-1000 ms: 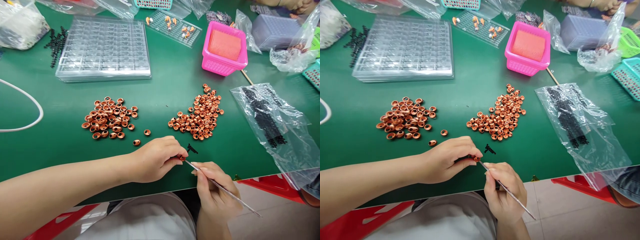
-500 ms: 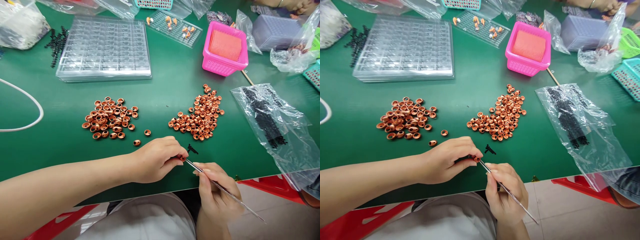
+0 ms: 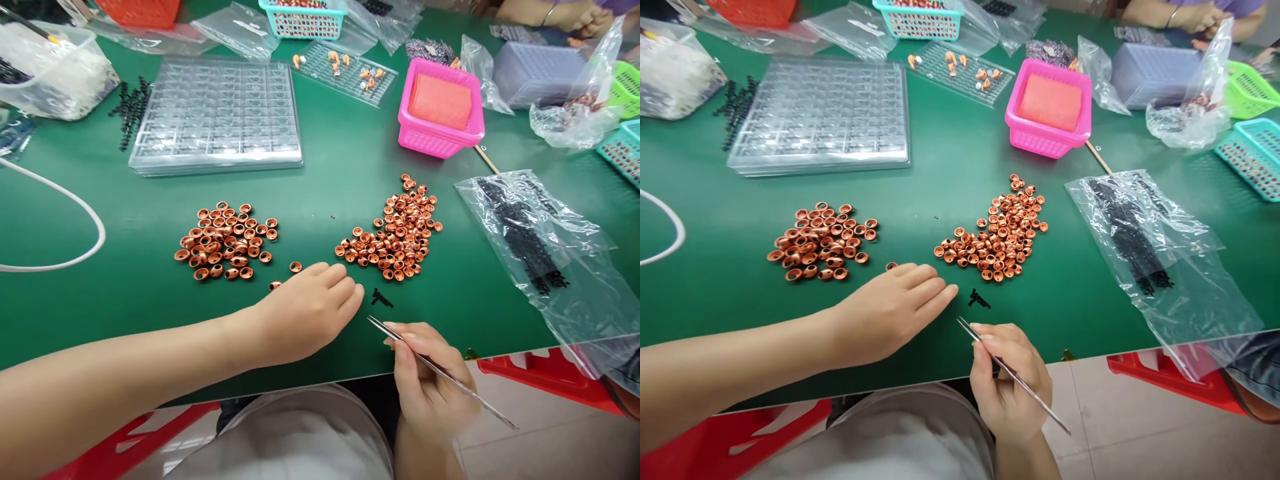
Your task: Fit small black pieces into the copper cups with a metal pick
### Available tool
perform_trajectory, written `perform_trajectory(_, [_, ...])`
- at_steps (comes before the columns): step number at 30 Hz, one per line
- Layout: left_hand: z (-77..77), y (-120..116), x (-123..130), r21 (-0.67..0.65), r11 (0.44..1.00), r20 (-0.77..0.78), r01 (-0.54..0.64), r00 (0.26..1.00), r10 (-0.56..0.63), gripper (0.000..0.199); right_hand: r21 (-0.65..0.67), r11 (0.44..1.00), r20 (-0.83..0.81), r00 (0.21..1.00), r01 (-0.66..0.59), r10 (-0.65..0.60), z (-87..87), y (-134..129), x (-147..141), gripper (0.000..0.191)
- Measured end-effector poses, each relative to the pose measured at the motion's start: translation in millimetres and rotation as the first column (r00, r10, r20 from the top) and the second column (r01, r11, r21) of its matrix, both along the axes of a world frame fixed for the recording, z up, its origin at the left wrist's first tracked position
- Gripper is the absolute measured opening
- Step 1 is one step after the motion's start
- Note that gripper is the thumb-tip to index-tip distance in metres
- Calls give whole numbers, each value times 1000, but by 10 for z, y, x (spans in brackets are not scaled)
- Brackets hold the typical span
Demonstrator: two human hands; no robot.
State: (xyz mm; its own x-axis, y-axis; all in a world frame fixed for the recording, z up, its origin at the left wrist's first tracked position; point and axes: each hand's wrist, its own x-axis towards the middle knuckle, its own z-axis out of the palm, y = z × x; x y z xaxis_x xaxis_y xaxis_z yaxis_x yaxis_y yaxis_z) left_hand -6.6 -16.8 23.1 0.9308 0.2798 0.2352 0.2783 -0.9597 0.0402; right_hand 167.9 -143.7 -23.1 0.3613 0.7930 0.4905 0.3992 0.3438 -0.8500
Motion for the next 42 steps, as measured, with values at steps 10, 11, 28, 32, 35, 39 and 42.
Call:
perform_trajectory(10, [211, 121, 167, 107, 968, -240, 225, 951, -194, 21, 82, 997, -109, 994, 0, 9, -48, -3, 37, 31])
perform_trajectory(11, [207, 143, 151, 96, 975, -219, 201, 960, -176, 22, 87, 996, -113, 994, -4, 14, -56, -4, 42, 32])
perform_trajectory(28, [-66, -162, -111, -294, 941, 145, -171, 965, 220, 21, -190, 932, -37, 946, 310, -322, 205, 183, 104, 7])
perform_trajectory(32, [-129, -352, -104, -329, 938, 21, -110, 992, 124, 17, -112, 919, -147, 908, 378, -392, 151, 304, 124, 9])
perform_trajectory(35, [-166, -450, -58, -395, 917, -24, -51, 999, 45, 21, -101, 926, -162, 912, 365, -377, 110, 318, 135, 8])
perform_trajectory(39, [-179, -428, 26, -530, 848, 11, 15, 1000, -10, 10, -104, 932, -149, 921, 347, -360, 104, 286, 127, 8])
perform_trajectory(42, [-152, -358, 50, -617, 785, 109, 61, 994, 8, 10, -103, 923, -128, 915, 371, -382, 104, 278, 113, 8])
